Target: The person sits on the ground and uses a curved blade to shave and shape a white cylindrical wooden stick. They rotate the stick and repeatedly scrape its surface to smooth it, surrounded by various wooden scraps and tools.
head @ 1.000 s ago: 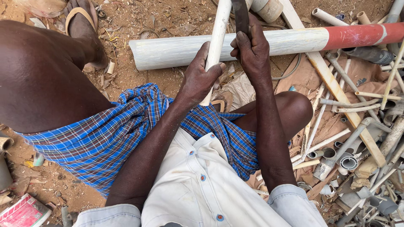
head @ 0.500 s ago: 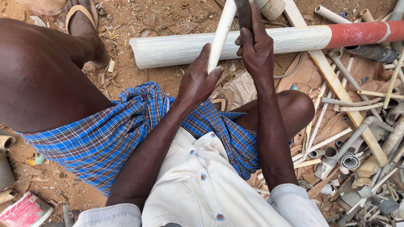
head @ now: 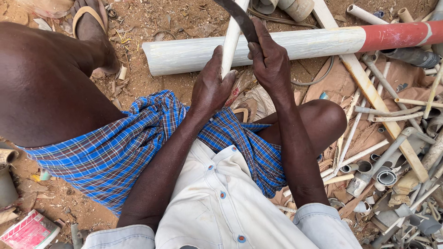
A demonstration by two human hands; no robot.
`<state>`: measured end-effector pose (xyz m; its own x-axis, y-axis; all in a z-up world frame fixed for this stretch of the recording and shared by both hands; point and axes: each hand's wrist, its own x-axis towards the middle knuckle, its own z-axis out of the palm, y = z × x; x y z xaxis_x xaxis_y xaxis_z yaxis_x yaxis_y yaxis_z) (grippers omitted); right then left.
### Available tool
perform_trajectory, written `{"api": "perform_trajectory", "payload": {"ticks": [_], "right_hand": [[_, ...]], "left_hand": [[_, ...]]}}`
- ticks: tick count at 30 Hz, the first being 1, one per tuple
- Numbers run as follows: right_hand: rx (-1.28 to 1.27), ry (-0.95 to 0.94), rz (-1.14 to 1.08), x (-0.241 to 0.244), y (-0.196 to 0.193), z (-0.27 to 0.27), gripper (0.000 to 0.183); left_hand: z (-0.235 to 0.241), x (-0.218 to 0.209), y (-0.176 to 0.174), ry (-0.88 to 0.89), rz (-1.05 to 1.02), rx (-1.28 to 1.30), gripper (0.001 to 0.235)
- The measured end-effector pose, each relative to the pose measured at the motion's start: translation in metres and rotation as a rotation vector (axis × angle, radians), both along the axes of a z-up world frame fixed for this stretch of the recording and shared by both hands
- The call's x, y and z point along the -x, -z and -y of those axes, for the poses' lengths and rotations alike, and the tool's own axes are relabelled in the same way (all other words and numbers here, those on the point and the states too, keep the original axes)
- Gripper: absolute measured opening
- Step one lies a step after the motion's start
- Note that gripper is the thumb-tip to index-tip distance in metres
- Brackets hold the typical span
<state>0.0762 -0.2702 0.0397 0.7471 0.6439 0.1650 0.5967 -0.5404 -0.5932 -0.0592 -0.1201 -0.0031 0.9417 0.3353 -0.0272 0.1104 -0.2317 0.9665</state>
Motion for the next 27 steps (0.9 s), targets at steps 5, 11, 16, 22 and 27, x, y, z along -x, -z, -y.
{"api": "perform_trajectory", "payload": {"ticks": [5, 11, 16, 22, 27], "right_hand": [[0.014, 0.282, -0.131, -0.013, 0.007, 0.007, 0.054], [-0.006, 0.039, 0.055, -0.015, 0.008, -0.001, 0.050], [0.020, 0.219, -0.024, -0.011, 0.003, 0.003, 0.052], [0.017, 0.069, 0.095, -0.011, 0.007, 0.000, 0.052], [-0.002, 0.215, 0.003, -0.015, 0.008, 0.000, 0.051]], "left_hand": [[0.003, 0.001, -0.002, 0.040, -0.007, -0.027, 0.077], [0.001, -0.001, -0.002, 0.014, 0.025, -0.103, 0.076], [0.005, 0.002, -0.001, 0.065, -0.019, -0.100, 0.076], [0.003, 0.004, 0.002, 0.033, 0.018, -0.131, 0.076], [0.006, 0.005, 0.002, 0.044, 0.098, -0.182, 0.081]]}}
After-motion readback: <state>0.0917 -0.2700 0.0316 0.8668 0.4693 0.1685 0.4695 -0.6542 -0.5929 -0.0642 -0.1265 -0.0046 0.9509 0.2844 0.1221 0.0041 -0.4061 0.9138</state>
